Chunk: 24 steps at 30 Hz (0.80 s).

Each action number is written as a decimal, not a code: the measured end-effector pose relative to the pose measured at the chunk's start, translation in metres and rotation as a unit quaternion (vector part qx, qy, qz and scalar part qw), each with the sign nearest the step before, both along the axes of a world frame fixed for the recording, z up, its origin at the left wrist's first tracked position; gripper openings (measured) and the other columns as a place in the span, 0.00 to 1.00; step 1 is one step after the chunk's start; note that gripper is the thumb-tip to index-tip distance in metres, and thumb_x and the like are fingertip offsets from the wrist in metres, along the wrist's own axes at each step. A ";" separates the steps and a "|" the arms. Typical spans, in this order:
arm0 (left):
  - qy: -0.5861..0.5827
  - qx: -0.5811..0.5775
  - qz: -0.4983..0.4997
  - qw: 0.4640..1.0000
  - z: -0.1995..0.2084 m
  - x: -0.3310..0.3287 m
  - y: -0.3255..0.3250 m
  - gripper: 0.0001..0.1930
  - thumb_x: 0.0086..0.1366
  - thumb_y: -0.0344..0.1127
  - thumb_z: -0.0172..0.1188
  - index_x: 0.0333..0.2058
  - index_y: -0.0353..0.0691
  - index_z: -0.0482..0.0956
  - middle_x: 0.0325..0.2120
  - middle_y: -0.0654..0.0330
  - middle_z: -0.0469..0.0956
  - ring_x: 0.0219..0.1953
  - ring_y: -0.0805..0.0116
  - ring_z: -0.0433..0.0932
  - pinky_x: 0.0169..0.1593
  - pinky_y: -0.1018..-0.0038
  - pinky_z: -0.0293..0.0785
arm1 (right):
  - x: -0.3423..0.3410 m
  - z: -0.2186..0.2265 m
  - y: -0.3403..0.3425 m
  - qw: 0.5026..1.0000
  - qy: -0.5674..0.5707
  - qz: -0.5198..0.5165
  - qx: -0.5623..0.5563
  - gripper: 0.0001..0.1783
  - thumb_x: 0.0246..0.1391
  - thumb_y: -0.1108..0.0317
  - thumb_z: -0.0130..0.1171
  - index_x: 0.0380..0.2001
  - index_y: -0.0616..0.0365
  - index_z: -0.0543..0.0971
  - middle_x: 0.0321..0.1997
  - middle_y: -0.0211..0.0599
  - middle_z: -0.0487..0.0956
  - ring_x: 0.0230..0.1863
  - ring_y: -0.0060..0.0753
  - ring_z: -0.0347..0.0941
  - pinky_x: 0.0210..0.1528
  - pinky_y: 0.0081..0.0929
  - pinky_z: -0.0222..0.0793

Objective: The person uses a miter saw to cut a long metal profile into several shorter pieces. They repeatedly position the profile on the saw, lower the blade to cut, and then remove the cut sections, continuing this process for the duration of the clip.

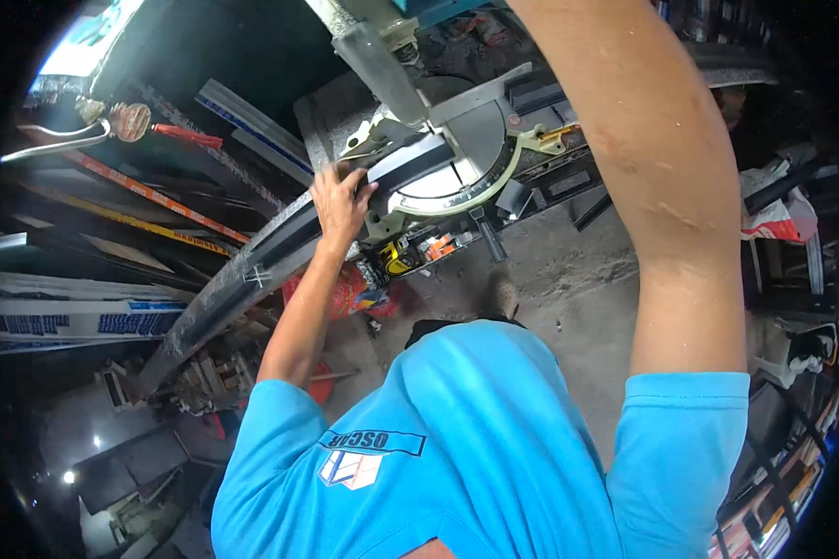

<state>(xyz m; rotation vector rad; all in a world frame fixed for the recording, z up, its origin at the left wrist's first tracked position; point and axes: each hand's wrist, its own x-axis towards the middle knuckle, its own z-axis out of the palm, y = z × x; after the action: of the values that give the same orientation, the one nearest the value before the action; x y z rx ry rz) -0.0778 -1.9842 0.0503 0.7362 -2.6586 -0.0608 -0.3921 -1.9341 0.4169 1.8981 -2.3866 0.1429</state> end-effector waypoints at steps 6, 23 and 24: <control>0.008 0.305 -0.032 0.952 -0.009 -0.008 -0.027 0.20 0.61 0.39 0.72 0.51 0.40 0.86 0.44 0.51 0.87 0.46 0.58 0.86 0.52 0.66 0.78 | -0.004 0.000 0.004 1.000 -0.002 -0.013 0.002 0.26 0.58 0.45 0.61 0.47 0.55 0.86 0.47 0.44 0.86 0.47 0.42 0.83 0.51 0.42 0.76; -0.017 0.130 -0.078 0.988 0.003 -0.013 0.001 0.29 0.56 0.54 0.74 0.51 0.42 0.85 0.46 0.48 0.85 0.48 0.47 0.82 0.51 0.56 0.77 | 0.001 -0.003 0.001 0.999 -0.009 -0.033 0.016 0.23 0.57 0.47 0.62 0.47 0.50 0.87 0.49 0.41 0.86 0.50 0.42 0.82 0.53 0.42 0.75; -0.023 0.053 -0.084 0.995 -0.005 -0.011 0.001 0.26 0.57 0.51 0.73 0.49 0.41 0.86 0.43 0.49 0.85 0.48 0.47 0.82 0.51 0.56 0.77 | 0.002 -0.002 0.001 0.999 -0.011 -0.035 0.014 0.23 0.57 0.47 0.62 0.47 0.49 0.88 0.49 0.41 0.86 0.50 0.42 0.82 0.53 0.42 0.75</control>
<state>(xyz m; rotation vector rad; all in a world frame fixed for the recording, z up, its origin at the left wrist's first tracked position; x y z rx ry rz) -0.0884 -1.9832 0.0451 0.5493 -2.7737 -0.2351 -0.3902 -1.9335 0.4148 1.8314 -2.4775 0.1272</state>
